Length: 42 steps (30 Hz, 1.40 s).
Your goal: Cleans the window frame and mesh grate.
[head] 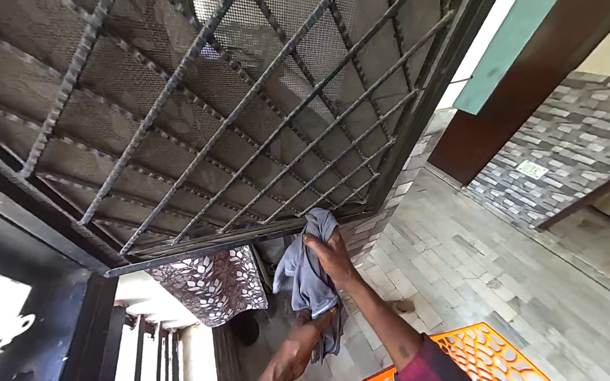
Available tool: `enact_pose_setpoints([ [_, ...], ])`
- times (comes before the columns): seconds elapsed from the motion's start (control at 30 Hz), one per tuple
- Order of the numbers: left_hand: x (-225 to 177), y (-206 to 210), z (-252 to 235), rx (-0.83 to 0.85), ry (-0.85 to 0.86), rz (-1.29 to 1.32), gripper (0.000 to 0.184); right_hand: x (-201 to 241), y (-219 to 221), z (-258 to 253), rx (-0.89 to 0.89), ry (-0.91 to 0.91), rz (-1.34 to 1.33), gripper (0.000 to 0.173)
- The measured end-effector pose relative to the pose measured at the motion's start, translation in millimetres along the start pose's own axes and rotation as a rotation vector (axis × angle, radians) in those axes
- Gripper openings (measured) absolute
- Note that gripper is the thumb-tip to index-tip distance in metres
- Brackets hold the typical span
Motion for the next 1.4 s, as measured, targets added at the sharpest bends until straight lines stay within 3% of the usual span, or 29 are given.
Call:
enact_pose_setpoints([
  [0.07, -2.3, 3.9, -1.8, 0.028, -0.004, -0.013, 0.03, -4.9, -2.8, -1.0, 0.038, 0.016, -0.116, 0.044],
  [0.17, 5.8, 11.0, -4.7, 0.06, -0.057, -0.123, 0.034, 10.3, -10.7, -10.7, 0.06, 0.014, 0.452, 0.025],
  [0.27, 16.2, 27.5, -4.4, 0.078, -0.087, -0.176, 0.047, 26.3, -16.2, -7.2, 0.194, -0.017, 0.965, 0.03],
  [0.5, -11.2, 43.5, -3.1, 0.143, 0.02, -0.14, 0.043, 48.8, -43.2, -15.2, 0.182, 0.047, 1.348, 0.024],
  [0.73, -7.4, 29.2, 1.2, 0.115, 0.01, -0.184, 0.047, 24.5, -40.1, -14.7, 0.102, 0.198, 1.319, 0.03],
  [0.93, 5.9, 15.3, 0.5, 0.027, -0.044, -0.175, 0.051, 10.9, -11.1, -1.3, -0.081, 0.011, 0.688, 0.033],
  [1.13, -0.9, 7.1, -5.9, 0.021, -0.036, -0.154, 0.046, 2.3, -5.5, -4.7, 0.011, 0.03, 0.351, 0.04],
  [1.23, 6.4, 16.3, -10.0, 0.039, -0.061, -0.182, 0.047, 15.4, -4.3, -7.3, 0.07, 0.025, 0.55, 0.028],
  [1.4, 12.6, 38.4, -5.0, 0.093, -0.072, -0.155, 0.052, 33.9, -0.7, -5.8, 0.21, 0.008, 1.111, 0.027],
])
Point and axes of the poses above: each hand's wrist, its own z-axis away from the middle knuckle, its own y-axis out of the palm, x = y × z, the point moved 10 cm from there along -z, towards the middle knuckle, and after that the axes turned 12 degrees about -z, right-handed, at the moved point
